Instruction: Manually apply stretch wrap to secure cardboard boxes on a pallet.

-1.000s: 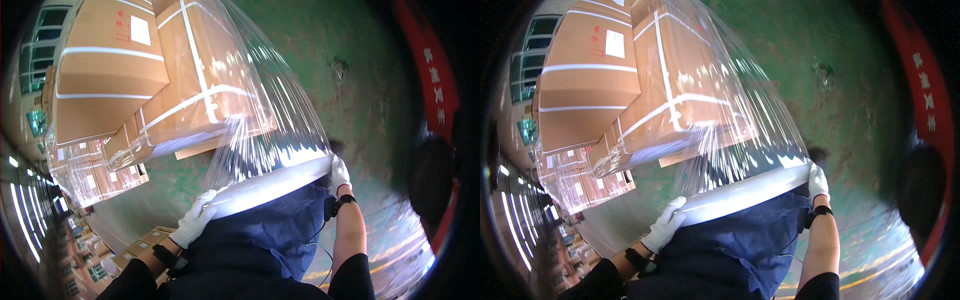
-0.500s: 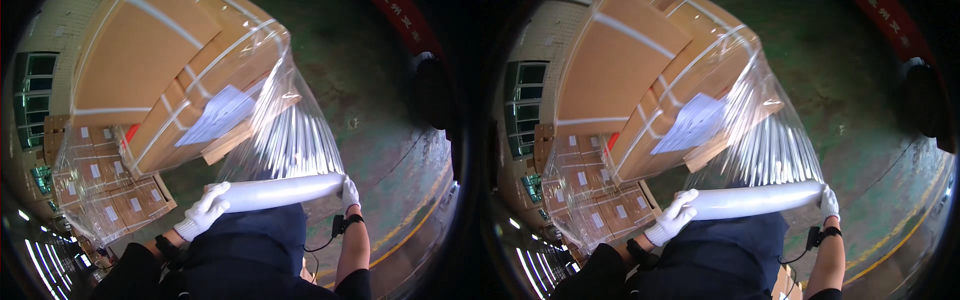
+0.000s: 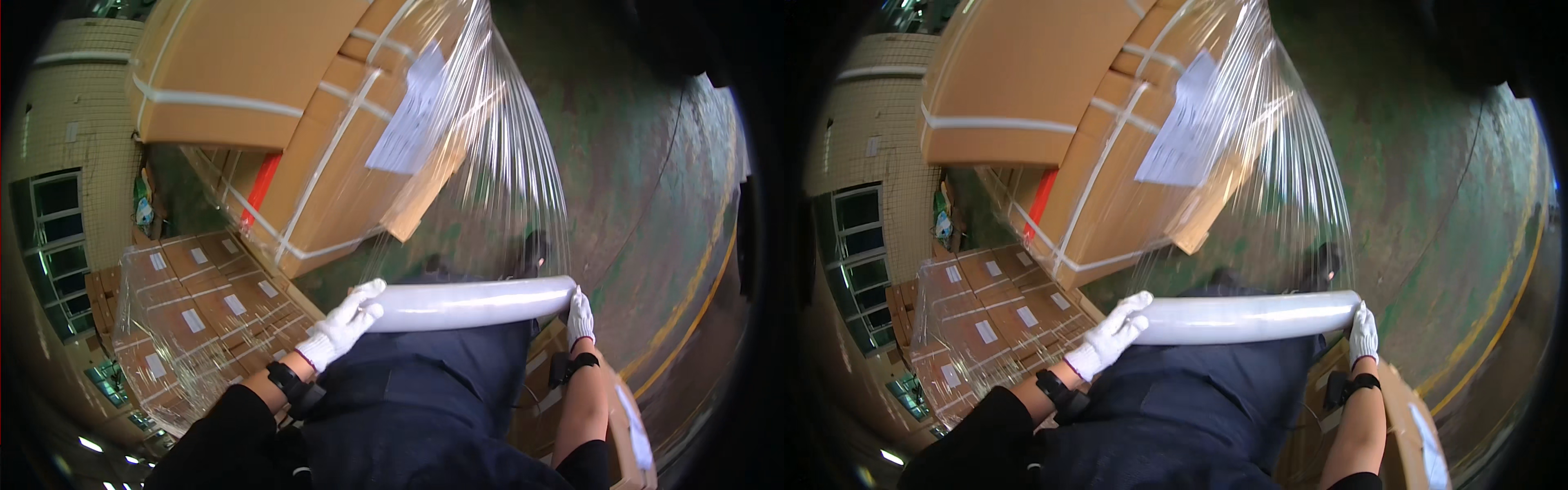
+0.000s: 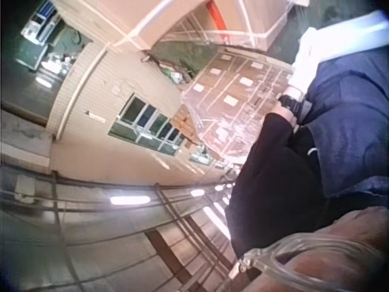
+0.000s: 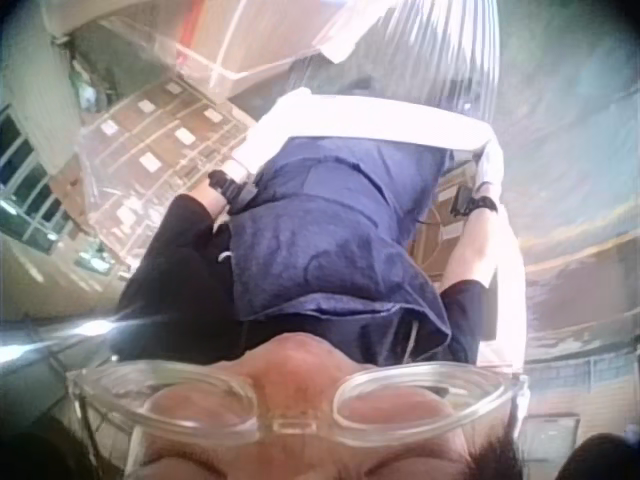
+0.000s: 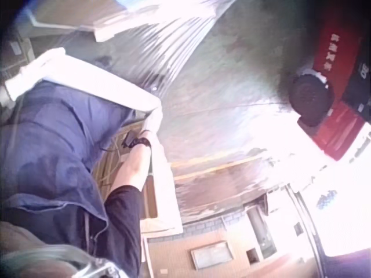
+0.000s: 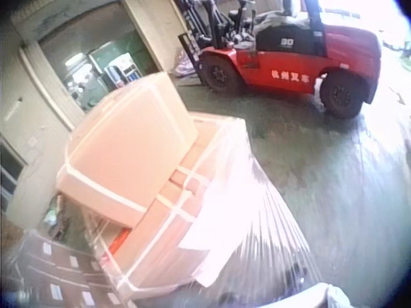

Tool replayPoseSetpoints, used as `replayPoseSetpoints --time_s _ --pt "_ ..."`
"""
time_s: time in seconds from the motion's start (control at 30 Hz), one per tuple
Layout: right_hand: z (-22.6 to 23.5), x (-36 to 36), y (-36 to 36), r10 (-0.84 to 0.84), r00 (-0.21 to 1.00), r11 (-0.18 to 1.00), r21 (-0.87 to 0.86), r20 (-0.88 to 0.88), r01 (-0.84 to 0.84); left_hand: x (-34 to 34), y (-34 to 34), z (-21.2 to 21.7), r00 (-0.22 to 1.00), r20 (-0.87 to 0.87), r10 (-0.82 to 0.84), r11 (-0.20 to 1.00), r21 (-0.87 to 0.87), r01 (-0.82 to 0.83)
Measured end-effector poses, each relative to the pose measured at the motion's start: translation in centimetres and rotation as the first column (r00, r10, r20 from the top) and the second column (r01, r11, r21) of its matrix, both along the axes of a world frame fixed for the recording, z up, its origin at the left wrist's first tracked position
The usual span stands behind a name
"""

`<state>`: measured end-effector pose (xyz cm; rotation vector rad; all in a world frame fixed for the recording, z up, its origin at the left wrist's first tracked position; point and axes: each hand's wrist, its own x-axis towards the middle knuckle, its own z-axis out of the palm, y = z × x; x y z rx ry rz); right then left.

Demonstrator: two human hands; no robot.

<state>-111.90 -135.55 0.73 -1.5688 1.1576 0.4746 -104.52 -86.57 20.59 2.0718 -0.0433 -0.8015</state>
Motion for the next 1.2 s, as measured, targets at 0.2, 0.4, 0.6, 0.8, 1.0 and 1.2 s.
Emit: replayPoseSetpoints --time_s 0.2,0.4,0.6,0.8,1.0,1.2 --pt "2.3 -6.6 11.9 0.0 0.999 0.998 -0.068 -0.042 -0.003 0.3 10.9 0.7 0.991 -0.117 -0.067 0.998 -0.028 0.064" --pt "2.5 -12.9 18.1 -0.042 0.987 0.949 -0.304 0.157 0.089 0.5 16.5 -0.1 0.964 -0.182 -0.193 0.981 -0.016 0.193" --pt "-0.7 -18.5 29.8 -0.323 0.937 0.925 -0.165 0.133 0.342 0.4 24.1 -1.3 0.95 -0.158 -0.271 0.96 0.032 0.279" --pt "-4.8 -19.6 45.0 -0.394 0.918 0.911 -0.115 0.035 0.396 5.7 31.3 1.2 0.838 -0.189 -0.513 0.832 0.13 0.539" --pt "-7.5 -18.8 59.7 -0.503 0.864 0.864 -0.04 0.0 0.502 11.0 36.3 4.8 0.537 -0.409 -0.737 0.472 0.256 0.843" --pt "-13.6 -18.6 80.2 -0.754 0.656 0.65 0.11 -0.027 0.752 19.6 43.0 5.2 0.299 -0.357 -0.885 0.279 0.107 0.954"
